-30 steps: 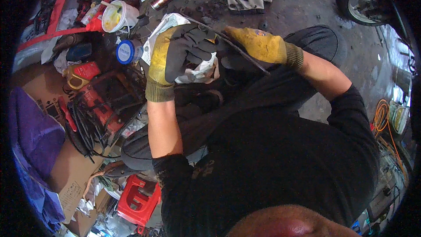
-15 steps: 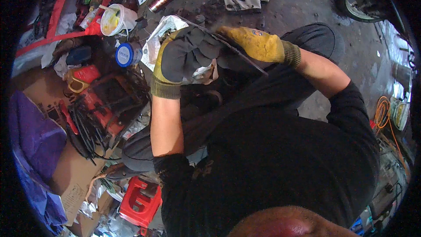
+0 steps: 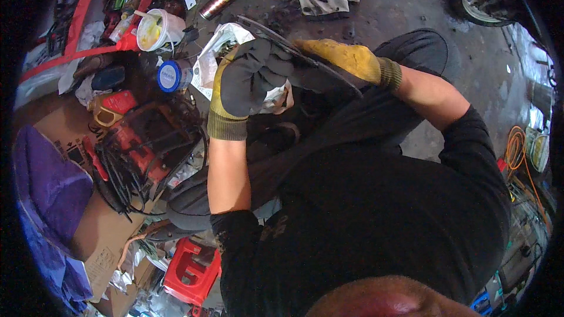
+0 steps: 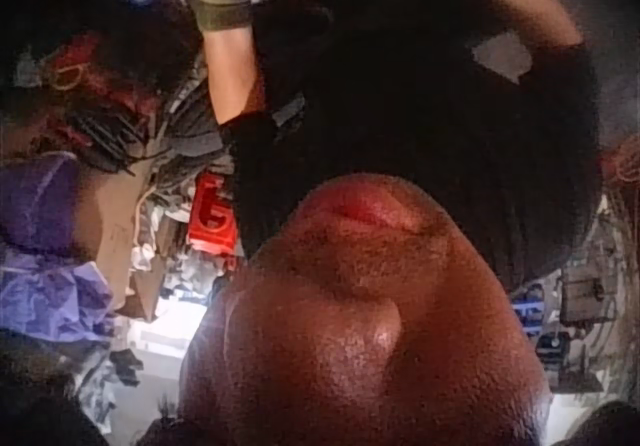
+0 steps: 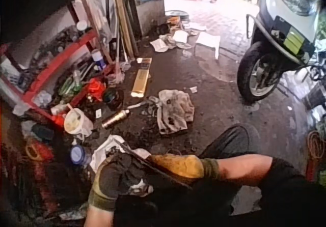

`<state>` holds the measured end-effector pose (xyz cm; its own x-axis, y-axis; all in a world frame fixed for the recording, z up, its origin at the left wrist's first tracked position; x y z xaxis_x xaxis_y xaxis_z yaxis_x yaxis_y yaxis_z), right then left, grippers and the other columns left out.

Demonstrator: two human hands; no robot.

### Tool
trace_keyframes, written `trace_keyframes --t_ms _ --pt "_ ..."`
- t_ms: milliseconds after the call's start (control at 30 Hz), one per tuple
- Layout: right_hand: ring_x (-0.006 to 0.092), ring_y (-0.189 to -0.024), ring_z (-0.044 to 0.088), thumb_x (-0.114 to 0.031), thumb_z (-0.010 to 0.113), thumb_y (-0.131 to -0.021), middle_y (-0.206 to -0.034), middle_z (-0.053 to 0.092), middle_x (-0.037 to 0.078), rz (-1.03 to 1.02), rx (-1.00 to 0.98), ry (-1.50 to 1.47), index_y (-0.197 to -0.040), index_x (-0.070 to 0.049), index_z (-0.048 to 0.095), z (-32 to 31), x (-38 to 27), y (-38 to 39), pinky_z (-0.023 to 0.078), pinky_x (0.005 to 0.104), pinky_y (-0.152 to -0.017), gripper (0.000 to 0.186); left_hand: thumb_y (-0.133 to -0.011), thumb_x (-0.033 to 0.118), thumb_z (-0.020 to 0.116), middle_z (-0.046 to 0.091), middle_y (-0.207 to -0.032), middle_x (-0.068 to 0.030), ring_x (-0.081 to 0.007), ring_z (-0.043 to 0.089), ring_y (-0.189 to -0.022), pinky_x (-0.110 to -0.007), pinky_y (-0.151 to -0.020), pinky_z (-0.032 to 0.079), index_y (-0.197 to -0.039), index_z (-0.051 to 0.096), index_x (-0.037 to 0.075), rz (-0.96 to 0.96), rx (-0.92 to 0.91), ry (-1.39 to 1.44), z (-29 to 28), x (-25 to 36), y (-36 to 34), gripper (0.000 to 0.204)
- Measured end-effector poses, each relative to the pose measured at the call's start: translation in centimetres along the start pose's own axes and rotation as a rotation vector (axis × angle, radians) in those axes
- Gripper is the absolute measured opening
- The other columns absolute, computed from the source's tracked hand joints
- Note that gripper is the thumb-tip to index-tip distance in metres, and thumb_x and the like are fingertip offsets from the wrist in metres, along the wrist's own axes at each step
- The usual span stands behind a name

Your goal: The person sits on the floor in a cluttered workshop and repeatedly uses pliers to cut small metal pieces from a bag. The cut pieces are placed back into the bag. The person handles the pliers and metal parts continuously throughout the clip.

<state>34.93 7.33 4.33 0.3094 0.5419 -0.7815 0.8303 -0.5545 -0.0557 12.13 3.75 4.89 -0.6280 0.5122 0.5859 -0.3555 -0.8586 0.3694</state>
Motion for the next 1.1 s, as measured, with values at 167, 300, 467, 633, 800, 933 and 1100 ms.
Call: trace_keyframes --t_ms 167,300,467,633,800,933,1100 --pt "0.0379 -0.108 0.067 -0.041 0.06 -0.096 -0.125 0.064 0.02 0.004 0.153 0.063 -0.147 -0.008 0.048 0.7 -1.4 0.2 0.058 0.044 -0.083 0.062 -0.102 0.019 0.06 0.073 -0.099 -0.0186 -0.0256 0.073 -0.081 -0.034 -0.072 0.06 -0.109 0.067 -0.008 -0.023 -0.033 0.084 0.6 -0.2 0.1 0.028" --pt "0.0377 -0.108 0.067 -0.042 0.063 -0.094 -0.124 0.064 0.02 0.059 0.094 0.03 -0.144 -0.012 0.051 0.3 -1.8 -0.3 0.059 0.0453 -0.082 0.06 -0.102 0.024 0.062 0.074 -0.097 -0.0175 -0.0226 0.073 -0.08 -0.031 -0.069 0.059 -0.108 0.068 -0.008 -0.079 -0.139 0.128 -0.2 -0.6 -0.2 0.033" --pt "0.0387 -0.111 0.066 -0.041 0.065 -0.093 -0.125 0.064 0.02 0.097 0.141 -0.022 -0.141 -0.012 0.054 0.6 -2.0 0.2 0.058 0.0452 -0.085 0.057 -0.101 0.027 0.062 0.075 -0.094 -0.0165 -0.0191 0.072 -0.074 -0.028 -0.065 0.058 -0.106 0.069 -0.007 -0.041 -0.158 0.138 0.3 -0.8 -0.3 0.035" --pt "0.0395 -0.112 0.066 -0.04 0.067 -0.091 -0.123 0.066 0.021 0.068 0.13 -0.258 -0.137 -0.01 0.057 1.5 -2.5 0.2 0.057 0.0463 -0.087 0.056 -0.1 0.025 0.063 0.076 -0.093 -0.0154 -0.0161 0.071 -0.073 -0.027 -0.063 0.056 -0.104 0.07 -0.005 -0.061 -0.177 -0.011 -0.3 -0.2 -0.1 0.032" --pt "0.0421 -0.107 0.066 -0.041 0.07 -0.088 -0.118 0.067 0.023 0.179 0.115 -0.181 -0.134 -0.007 0.058 1.9 -1.2 -0.8 0.056 0.048 -0.084 0.058 -0.095 0.023 0.072 0.075 -0.095 -0.0117 -0.0164 0.07 -0.076 -0.029 -0.071 0.056 -0.108 0.071 -0.004 0.21 0.396 -0.827 2.2 2.4 1.4 0.03" --pt "0.0402 -0.101 0.069 -0.036 0.07 -0.091 -0.116 0.068 0.022 0.279 0.036 -0.096 -0.135 -0.008 0.057 1.0 -3.2 -1.5 0.054 0.0457 -0.083 0.054 -0.091 0.022 0.077 0.074 -0.096 -0.0161 -0.0266 0.071 -0.087 -0.037 -0.08 0.054 -0.109 0.072 0.001 0.614 0.504 -1.356 5.5 2.6 2.9 0.028" --pt "0.0394 -0.103 0.068 -0.032 0.069 -0.09 -0.116 0.069 0.022 0.204 -0.03 -0.118 -0.134 -0.006 0.057 1.1 -2.2 -2.0 0.054 0.0446 -0.082 0.053 -0.09 0.014 0.075 0.076 -0.091 -0.0079 -0.0114 0.066 -0.081 -0.031 -0.075 0.054 -0.106 0.074 0.0 0.576 0.548 -1.516 2.8 2.7 2.3 0.022"
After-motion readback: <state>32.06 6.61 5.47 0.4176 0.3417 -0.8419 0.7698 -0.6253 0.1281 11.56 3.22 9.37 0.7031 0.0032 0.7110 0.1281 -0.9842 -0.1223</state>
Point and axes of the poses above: each hand's wrist, its own y-axis away from the middle knuckle, its own z-axis out of the palm, x = y × z, the point moved 4 cm from there along -y, towards the middle knuckle
